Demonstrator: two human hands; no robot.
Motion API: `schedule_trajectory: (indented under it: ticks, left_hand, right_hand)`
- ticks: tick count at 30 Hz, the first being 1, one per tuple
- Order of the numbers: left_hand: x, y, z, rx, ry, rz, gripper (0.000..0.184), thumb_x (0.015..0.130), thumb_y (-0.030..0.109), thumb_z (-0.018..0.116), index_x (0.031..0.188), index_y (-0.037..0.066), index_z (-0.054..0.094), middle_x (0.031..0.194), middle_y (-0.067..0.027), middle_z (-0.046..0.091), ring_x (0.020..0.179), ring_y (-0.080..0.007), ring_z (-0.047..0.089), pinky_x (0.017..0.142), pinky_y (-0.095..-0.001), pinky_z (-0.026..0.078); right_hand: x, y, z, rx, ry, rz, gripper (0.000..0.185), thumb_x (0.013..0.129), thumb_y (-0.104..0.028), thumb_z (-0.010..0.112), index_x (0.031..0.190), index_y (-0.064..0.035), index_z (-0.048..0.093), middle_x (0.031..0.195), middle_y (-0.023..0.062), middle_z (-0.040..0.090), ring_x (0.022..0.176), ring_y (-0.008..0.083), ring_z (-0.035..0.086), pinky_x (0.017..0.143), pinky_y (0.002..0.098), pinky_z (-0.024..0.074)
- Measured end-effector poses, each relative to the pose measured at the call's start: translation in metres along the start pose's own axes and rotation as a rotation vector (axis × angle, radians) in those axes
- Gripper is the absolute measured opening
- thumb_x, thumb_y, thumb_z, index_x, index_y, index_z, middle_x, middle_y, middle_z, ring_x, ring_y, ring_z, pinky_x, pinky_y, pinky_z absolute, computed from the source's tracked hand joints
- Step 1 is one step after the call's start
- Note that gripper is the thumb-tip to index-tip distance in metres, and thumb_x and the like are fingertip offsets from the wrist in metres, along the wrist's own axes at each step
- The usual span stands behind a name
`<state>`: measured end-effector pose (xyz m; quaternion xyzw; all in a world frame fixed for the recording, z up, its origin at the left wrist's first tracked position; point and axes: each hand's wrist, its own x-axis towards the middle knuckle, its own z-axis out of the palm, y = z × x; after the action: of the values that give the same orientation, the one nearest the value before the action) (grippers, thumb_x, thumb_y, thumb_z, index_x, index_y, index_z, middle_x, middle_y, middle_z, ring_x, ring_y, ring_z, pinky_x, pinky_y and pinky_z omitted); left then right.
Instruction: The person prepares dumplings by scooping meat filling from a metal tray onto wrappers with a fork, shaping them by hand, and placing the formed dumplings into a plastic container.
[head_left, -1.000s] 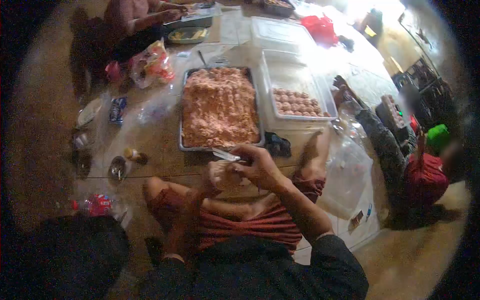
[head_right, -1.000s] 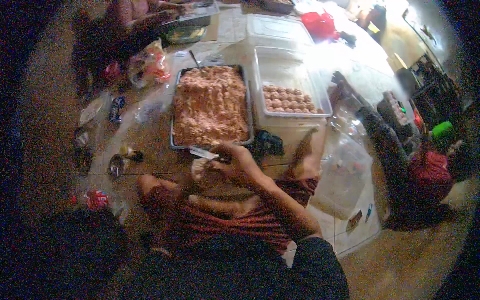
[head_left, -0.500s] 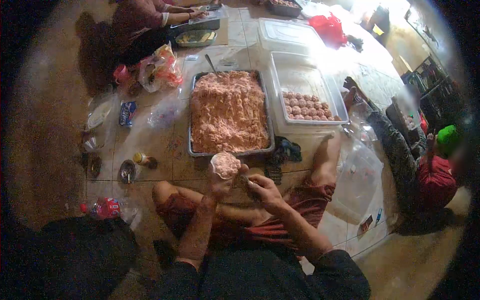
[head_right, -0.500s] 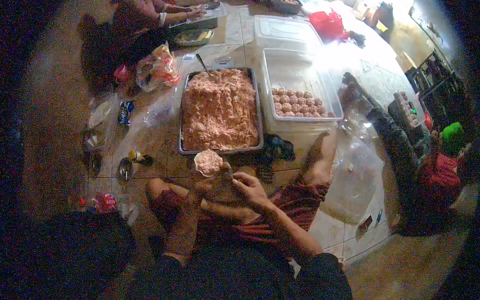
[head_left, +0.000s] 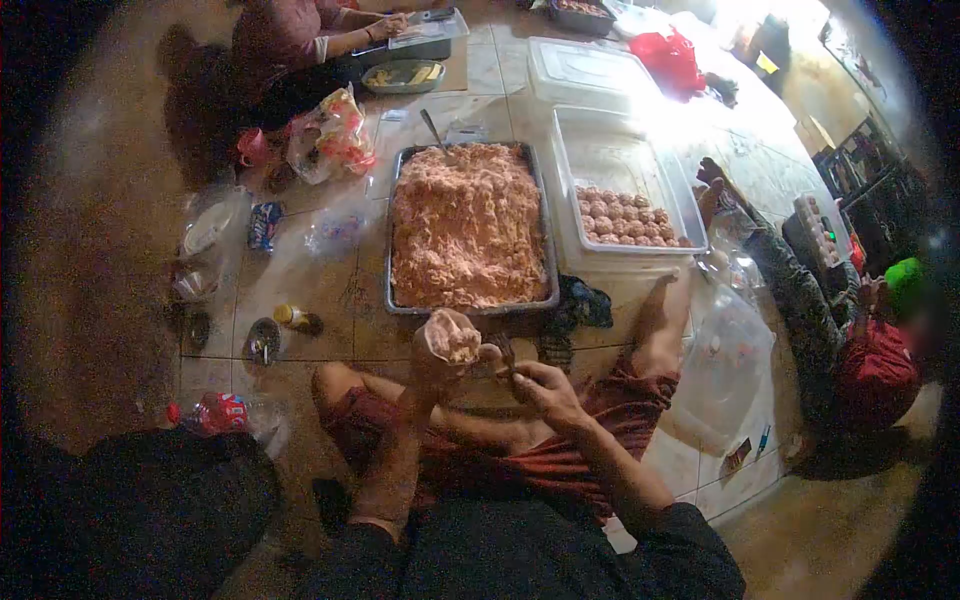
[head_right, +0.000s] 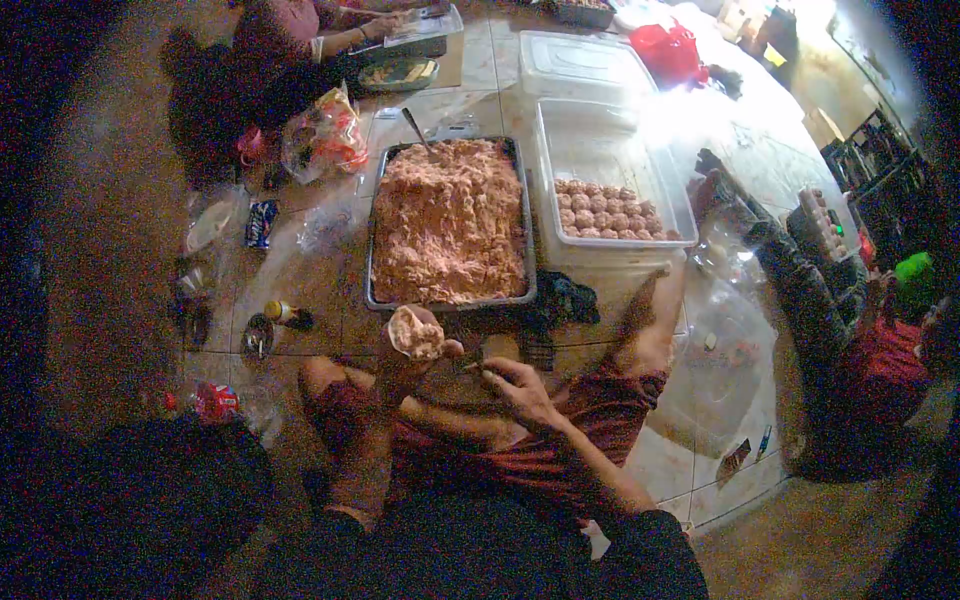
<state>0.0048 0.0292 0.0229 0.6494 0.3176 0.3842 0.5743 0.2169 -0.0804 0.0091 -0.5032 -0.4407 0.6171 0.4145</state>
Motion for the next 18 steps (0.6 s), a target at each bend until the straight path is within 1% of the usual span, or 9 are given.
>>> schedule_trajectory:
  ticks: [4, 6, 7, 9, 10, 14, 15, 17, 18]
  left_hand:
    - [-0.011, -0.014, 0.004, -0.163, -0.026, -0.066, 0.032, 0.087, 0.031, 0.078, 0.097, 0.004, 0.065, 0.079, -0.0059, 0.064, 0.070, -0.0193, 0.064, 0.062, -0.0335, 0.053]
    - [-0.015, -0.023, 0.012, -0.132, 0.030, -0.040, 0.031, 0.087, 0.029, 0.079, 0.098, 0.003, 0.065, 0.079, -0.0058, 0.065, 0.070, -0.0189, 0.064, 0.062, -0.0334, 0.053]
    - [-0.016, -0.028, 0.014, -0.111, 0.066, -0.027, 0.031, 0.087, 0.028, 0.079, 0.099, 0.003, 0.066, 0.080, -0.0058, 0.065, 0.070, -0.0187, 0.065, 0.062, -0.0333, 0.053]
    - [-0.015, -0.039, 0.015, -0.123, 0.125, -0.015, 0.030, 0.086, 0.026, 0.079, 0.101, 0.003, 0.066, 0.080, -0.0057, 0.066, 0.070, -0.0182, 0.065, 0.061, -0.0332, 0.053]
    - [-0.014, -0.039, 0.013, -0.147, 0.139, -0.021, 0.030, 0.086, 0.024, 0.079, 0.102, 0.003, 0.066, 0.080, -0.0057, 0.066, 0.070, -0.0180, 0.065, 0.061, -0.0331, 0.053]
    - [-0.007, 0.000, -0.002, -0.144, 0.059, -0.047, 0.030, 0.086, 0.020, 0.080, 0.106, 0.002, 0.067, 0.081, -0.0056, 0.068, 0.069, -0.0171, 0.066, 0.060, -0.0329, 0.054]
    - [-0.005, 0.008, -0.005, -0.082, 0.051, -0.017, 0.030, 0.086, 0.019, 0.080, 0.107, 0.002, 0.068, 0.081, -0.0056, 0.068, 0.069, -0.0169, 0.066, 0.060, -0.0328, 0.054]
    - [-0.003, 0.016, -0.006, 0.022, 0.070, 0.083, 0.031, 0.085, 0.017, 0.080, 0.109, 0.002, 0.068, 0.081, -0.0056, 0.068, 0.069, -0.0165, 0.066, 0.060, -0.0326, 0.054]
    - [-0.002, 0.018, -0.006, 0.026, 0.069, 0.103, 0.031, 0.085, 0.016, 0.080, 0.110, 0.002, 0.068, 0.081, -0.0056, 0.069, 0.069, -0.0162, 0.066, 0.059, -0.0326, 0.054]
  right_hand:
    - [0.005, 0.002, 0.011, 0.154, -0.032, 0.013, 0.023, 0.103, -0.019, 0.061, 0.117, -0.0019, 0.067, 0.092, -0.0047, 0.057, 0.082, 0.0056, 0.051, 0.069, 0.0241, 0.0445]
    - [0.019, 0.015, 0.012, -0.130, -0.023, -0.353, 0.029, 0.092, -0.006, 0.066, 0.120, -0.0047, 0.067, 0.104, 0.0085, 0.067, 0.098, 0.0186, 0.062, 0.082, 0.0321, 0.0508]
    - [0.019, 0.011, 0.012, -0.131, -0.024, -0.349, 0.029, 0.092, -0.006, 0.066, 0.120, -0.0047, 0.067, 0.104, 0.0085, 0.067, 0.098, 0.0186, 0.062, 0.082, 0.0321, 0.0508]
    - [0.019, -0.014, 0.009, -0.612, 0.110, -0.466, 0.030, 0.087, 0.000, 0.066, 0.117, -0.0046, 0.067, 0.103, 0.0119, 0.064, 0.097, 0.0254, 0.063, 0.082, 0.0344, 0.0513]
    - [0.009, -0.042, 0.011, -0.603, 0.144, -0.470, 0.030, 0.086, 0.003, 0.065, 0.115, -0.0040, 0.067, 0.102, 0.0129, 0.064, 0.096, 0.0289, 0.064, 0.083, 0.0353, 0.0518]
    - [-0.005, -0.038, 0.002, -0.311, 0.272, -0.353, 0.018, 0.103, -0.008, 0.055, 0.112, 0.0006, 0.068, 0.090, 0.0016, 0.057, 0.079, 0.0112, 0.052, 0.069, 0.0278, 0.0455]
    - [-0.009, -0.038, 0.004, -0.314, 0.267, -0.350, 0.018, 0.103, -0.008, 0.055, 0.112, 0.0006, 0.068, 0.090, 0.0016, 0.057, 0.079, 0.0112, 0.052, 0.069, 0.0278, 0.0455]
    - [-0.017, -0.041, 0.007, -0.085, 0.154, -0.062, 0.021, 0.105, -0.011, 0.052, 0.112, 0.0002, 0.068, 0.085, -0.0027, 0.056, 0.076, 0.0070, 0.049, 0.066, 0.0256, 0.0423]
    - [-0.013, -0.017, 0.002, -0.231, 0.120, -0.187, 0.022, 0.106, -0.013, 0.052, 0.114, 0.0000, 0.067, 0.082, -0.0042, 0.056, 0.072, 0.0051, 0.048, 0.061, 0.0246, 0.0395]
